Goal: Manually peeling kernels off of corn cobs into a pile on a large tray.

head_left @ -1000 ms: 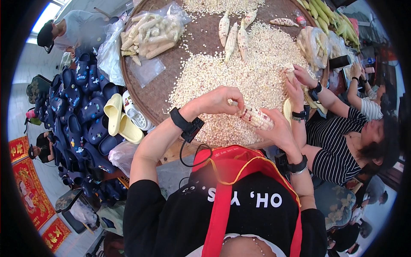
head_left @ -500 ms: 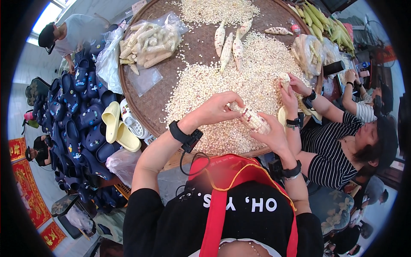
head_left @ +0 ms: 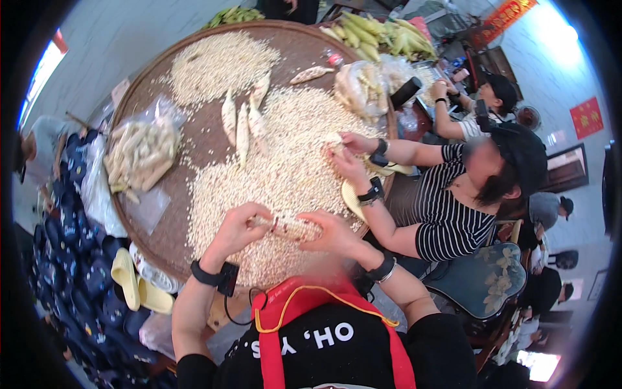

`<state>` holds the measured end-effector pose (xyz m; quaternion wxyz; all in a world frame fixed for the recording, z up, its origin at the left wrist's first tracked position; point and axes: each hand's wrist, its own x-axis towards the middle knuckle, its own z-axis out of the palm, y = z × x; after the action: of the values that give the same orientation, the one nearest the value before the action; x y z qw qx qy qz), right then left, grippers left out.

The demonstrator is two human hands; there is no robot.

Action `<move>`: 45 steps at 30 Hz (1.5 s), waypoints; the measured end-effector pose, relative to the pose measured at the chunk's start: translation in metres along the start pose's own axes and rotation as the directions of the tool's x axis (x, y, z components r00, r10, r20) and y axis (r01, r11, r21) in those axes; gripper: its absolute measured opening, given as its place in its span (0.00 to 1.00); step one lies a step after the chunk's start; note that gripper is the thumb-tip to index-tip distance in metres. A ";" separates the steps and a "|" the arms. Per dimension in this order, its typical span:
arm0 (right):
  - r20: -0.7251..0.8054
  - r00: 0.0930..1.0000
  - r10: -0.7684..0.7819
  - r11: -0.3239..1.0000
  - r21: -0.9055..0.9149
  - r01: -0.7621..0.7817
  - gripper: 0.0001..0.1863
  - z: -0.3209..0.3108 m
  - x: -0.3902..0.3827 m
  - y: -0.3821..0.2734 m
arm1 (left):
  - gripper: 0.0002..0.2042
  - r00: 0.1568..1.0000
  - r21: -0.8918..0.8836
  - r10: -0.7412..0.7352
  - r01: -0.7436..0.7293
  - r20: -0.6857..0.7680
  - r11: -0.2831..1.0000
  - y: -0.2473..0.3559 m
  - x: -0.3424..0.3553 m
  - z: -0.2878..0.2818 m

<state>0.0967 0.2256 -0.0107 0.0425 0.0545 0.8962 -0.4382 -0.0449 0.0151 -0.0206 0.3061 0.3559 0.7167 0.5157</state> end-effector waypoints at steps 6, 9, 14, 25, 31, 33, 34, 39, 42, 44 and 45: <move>0.033 0.999 0.037 0.996 0.074 -0.039 0.33 -0.010 -0.006 -0.002 | 0.08 0.991 -0.041 0.115 -0.113 0.064 0.993 0.007 0.009 -0.001; 0.092 0.993 0.067 0.992 0.099 -0.077 0.33 -0.017 -0.005 -0.005 | 0.07 0.981 0.005 0.171 -0.172 0.097 0.985 0.012 0.010 -0.002; 0.150 0.989 0.020 0.993 0.108 -0.036 0.33 -0.015 -0.003 0.000 | 0.05 0.961 0.100 0.195 -0.217 0.196 0.971 0.028 0.007 -0.005; 0.248 0.968 -0.039 0.995 0.100 0.014 0.34 0.002 -0.007 0.005 | 0.05 0.925 0.164 0.134 -0.203 0.355 0.965 0.023 -0.020 -0.012; 0.102 0.992 -0.074 0.991 0.121 0.062 0.33 0.002 -0.007 0.002 | 0.06 0.929 0.168 0.287 -0.330 0.234 0.929 0.004 -0.032 -0.014; 0.064 0.993 -0.097 0.988 0.125 0.088 0.32 -0.001 -0.002 -0.011 | 0.05 0.992 -0.031 0.129 -0.129 0.001 0.991 -0.001 -0.030 -0.007; 0.030 0.999 -0.025 0.988 0.156 0.020 0.32 -0.004 -0.001 -0.019 | 0.06 0.993 -0.186 0.092 -0.105 -0.076 0.977 0.001 -0.026 -0.004; -0.097 0.995 -0.036 0.987 0.154 0.050 0.32 -0.007 -0.002 -0.032 | 0.09 0.987 -0.172 0.005 -0.033 -0.158 0.985 0.029 0.001 -0.004; -0.148 0.987 -0.069 0.985 0.148 0.091 0.32 -0.011 0.000 -0.036 | 0.11 0.986 -0.105 -0.004 -0.014 -0.169 0.994 0.043 -0.002 -0.006; -0.147 0.985 -0.093 0.985 0.129 0.113 0.32 -0.008 -0.001 -0.036 | 0.11 0.984 -0.230 -0.023 -0.019 -0.179 0.973 0.042 -0.005 -0.002; -0.163 0.980 -0.112 0.986 0.104 0.130 0.33 -0.008 -0.003 -0.036 | 0.12 0.985 -0.349 -0.028 -0.035 -0.173 0.936 0.040 -0.007 -0.002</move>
<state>0.0943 0.2095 0.0229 -0.0578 0.0365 0.8719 -0.4850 -0.0347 0.0170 0.0189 0.2995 0.2503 0.6366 0.6651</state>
